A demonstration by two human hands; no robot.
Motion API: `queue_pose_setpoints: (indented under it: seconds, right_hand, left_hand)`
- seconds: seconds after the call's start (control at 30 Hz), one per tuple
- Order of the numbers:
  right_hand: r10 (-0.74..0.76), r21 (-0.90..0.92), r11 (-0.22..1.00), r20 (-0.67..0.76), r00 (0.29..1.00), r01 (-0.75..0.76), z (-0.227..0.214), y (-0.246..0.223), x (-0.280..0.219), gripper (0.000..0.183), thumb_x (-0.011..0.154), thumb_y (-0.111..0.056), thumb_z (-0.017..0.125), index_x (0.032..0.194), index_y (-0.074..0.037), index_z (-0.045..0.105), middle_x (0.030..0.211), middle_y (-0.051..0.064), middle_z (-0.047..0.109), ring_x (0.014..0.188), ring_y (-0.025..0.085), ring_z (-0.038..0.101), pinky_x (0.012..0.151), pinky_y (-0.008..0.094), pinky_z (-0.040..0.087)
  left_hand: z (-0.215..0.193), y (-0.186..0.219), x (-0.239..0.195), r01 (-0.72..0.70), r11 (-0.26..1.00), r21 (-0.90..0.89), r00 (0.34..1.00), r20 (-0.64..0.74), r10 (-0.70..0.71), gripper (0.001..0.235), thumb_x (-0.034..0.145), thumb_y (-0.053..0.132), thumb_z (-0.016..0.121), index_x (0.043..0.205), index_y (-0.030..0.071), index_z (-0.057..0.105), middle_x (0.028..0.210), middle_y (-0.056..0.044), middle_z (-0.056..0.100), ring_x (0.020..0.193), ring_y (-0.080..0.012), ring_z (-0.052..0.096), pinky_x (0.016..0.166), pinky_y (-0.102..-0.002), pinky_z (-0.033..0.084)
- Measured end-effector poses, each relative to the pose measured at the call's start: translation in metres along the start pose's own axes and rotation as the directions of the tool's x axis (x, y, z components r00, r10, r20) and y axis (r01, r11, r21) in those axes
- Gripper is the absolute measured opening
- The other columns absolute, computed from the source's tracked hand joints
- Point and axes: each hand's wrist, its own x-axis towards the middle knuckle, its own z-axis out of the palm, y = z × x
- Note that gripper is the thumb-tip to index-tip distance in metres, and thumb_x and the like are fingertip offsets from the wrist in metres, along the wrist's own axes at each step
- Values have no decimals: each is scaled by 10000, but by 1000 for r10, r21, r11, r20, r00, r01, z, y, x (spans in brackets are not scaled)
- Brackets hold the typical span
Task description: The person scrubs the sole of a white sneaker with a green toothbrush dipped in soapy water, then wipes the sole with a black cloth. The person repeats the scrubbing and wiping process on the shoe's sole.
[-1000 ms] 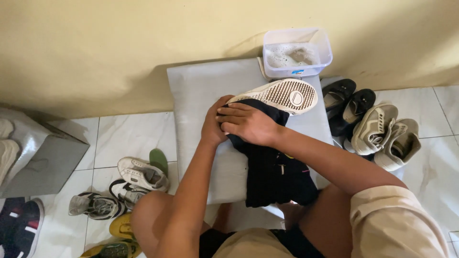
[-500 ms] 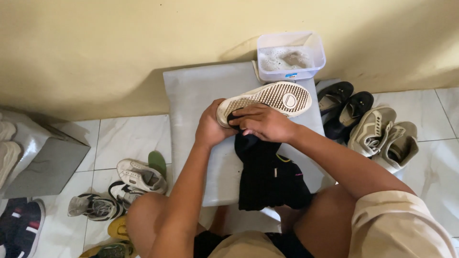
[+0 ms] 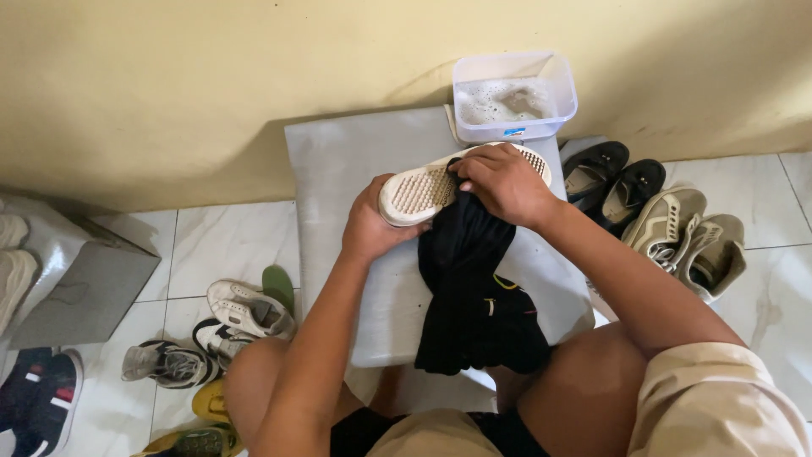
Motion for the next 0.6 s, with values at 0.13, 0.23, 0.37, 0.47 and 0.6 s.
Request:
queue_pose_setpoints:
  seconds: [0.13,0.23,0.37,0.47,0.6]
  right_hand:
    - [24,56,998,19,1000,-25,-4,-10,2,249,1081,-373,534,1003,-146,598,1072,5,740,1117,262,690,853,448,501]
    - [12,80,997,30,999,-15,-3,-13,2,268,1088,-379,510,1008,-140,601,1070,19,737,1116,276,685,843,457,491]
    - [-42,83,996,31,999,39,-5,-14,5,285,1102,-370,478,1012,-130,601,1024,51,717,1082,297,679,857,463,487]
    - [-68,70,995,35,997,66,-6,-18,7,280,1105,-365,473,1012,-135,603,999,47,707,1068,289,680,861,452,484]
    - [-117,45,992,40,992,115,-7,-26,12,298,1108,-368,468,976,-132,593,931,50,681,1040,285,679,866,449,473]
  left_hand:
    - [0,0,1,-4,1000,-7,1000,5,4,936,499,385,1021,1270,94,577,1098,-194,686,1110,-417,670,990,-517,532]
    - [0,-1,0,15,1000,2,1000,7,-15,948,488,399,1019,1272,103,575,1097,-193,682,1113,-412,669,997,-514,531]
    - [0,0,1,-9,1000,-10,1000,3,9,925,477,381,1019,1254,118,593,1085,-171,692,1099,-399,677,988,-497,536]
    - [0,-2,-2,-13,1000,1,1000,-7,13,916,479,364,1017,1254,118,597,1084,-167,695,1096,-394,680,991,-494,538]
    - [0,0,-4,-29,999,19,999,-19,30,907,474,367,1024,1245,125,612,1075,-157,702,1081,-387,687,978,-490,547]
